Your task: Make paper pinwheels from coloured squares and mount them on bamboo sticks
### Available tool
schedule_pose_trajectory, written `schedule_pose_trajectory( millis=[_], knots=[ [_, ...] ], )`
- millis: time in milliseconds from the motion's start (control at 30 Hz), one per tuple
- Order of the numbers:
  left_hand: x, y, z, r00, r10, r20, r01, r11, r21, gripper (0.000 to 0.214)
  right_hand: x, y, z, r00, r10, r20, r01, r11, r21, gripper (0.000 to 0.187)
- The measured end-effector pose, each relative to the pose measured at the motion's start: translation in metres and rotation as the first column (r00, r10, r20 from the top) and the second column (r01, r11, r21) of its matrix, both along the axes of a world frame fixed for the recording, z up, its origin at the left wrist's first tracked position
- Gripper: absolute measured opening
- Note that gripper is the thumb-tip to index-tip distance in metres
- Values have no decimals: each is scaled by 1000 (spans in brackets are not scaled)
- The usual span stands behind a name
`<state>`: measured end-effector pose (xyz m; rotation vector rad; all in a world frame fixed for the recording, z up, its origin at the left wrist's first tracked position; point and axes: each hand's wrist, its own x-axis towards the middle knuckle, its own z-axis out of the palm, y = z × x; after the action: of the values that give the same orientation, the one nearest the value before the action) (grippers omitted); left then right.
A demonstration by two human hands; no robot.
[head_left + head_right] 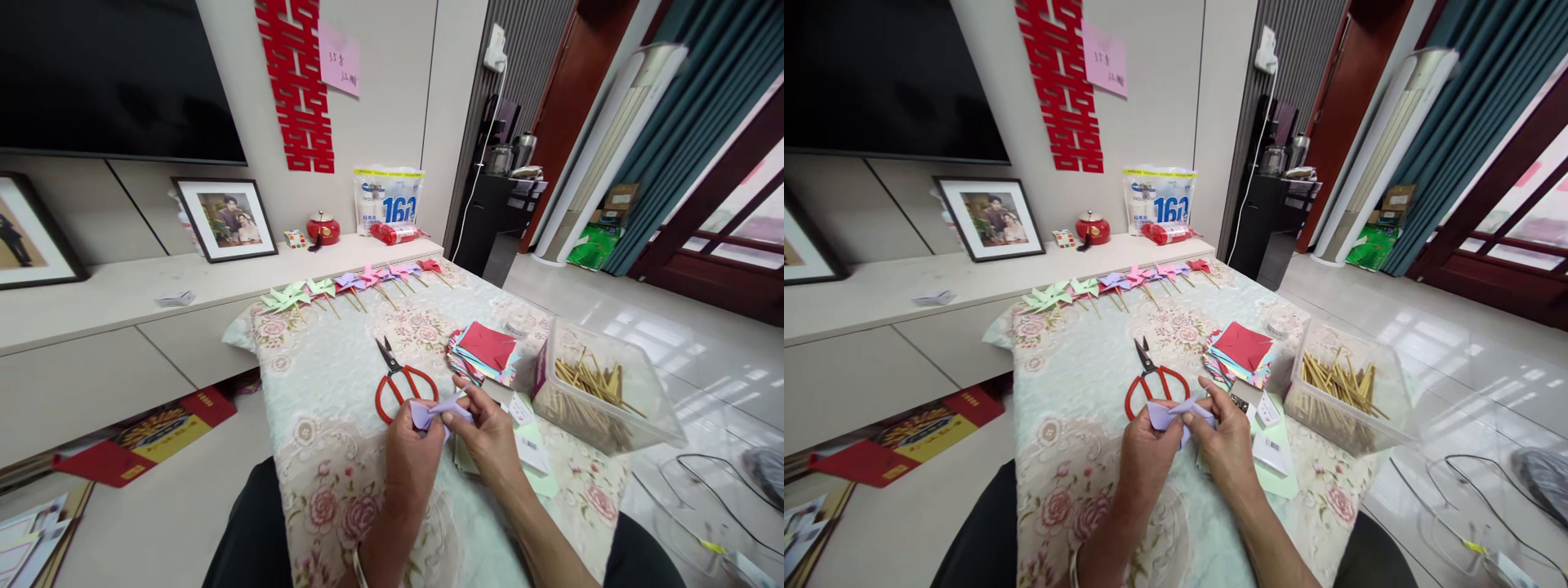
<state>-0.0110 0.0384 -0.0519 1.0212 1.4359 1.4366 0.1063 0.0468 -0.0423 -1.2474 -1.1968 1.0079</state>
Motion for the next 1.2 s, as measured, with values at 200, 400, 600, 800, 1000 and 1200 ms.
schedule_pose_trajectory(
  millis=[200, 400, 600, 800, 1000, 1200],
  knots=[
    [-1, -1, 2, 999, -26, 30, 26, 1000, -14, 14, 0, -1, 1, 1000, -4, -7, 4, 1000, -5, 60],
    [-1, -1, 4, 1000, -16, 12, 16, 1000, -20, 13, 0, -2, -1, 1000, -2, -16, 2, 1000, 11, 58],
    [0, -2, 9, 1000, 14, -23, -15, 999, -39, 13, -1, -3, 0, 1000, -6, 2, 6, 1000, 20, 53],
    [1, -4, 13, 999, 27, -25, -28, 998, -55, 14, -1, -2, -2, 1000, -14, 19, 14, 1000, 15, 52],
    [1, -4, 14, 999, 28, -33, -30, 998, -59, 14, -1, -2, -4, 1000, -16, 5, 16, 1000, 17, 52],
    [1, -5, 15, 1000, 20, -6, -20, 998, -66, 14, -2, -3, -3, 1000, -11, -7, 11, 1000, 21, 51]
  ],
)
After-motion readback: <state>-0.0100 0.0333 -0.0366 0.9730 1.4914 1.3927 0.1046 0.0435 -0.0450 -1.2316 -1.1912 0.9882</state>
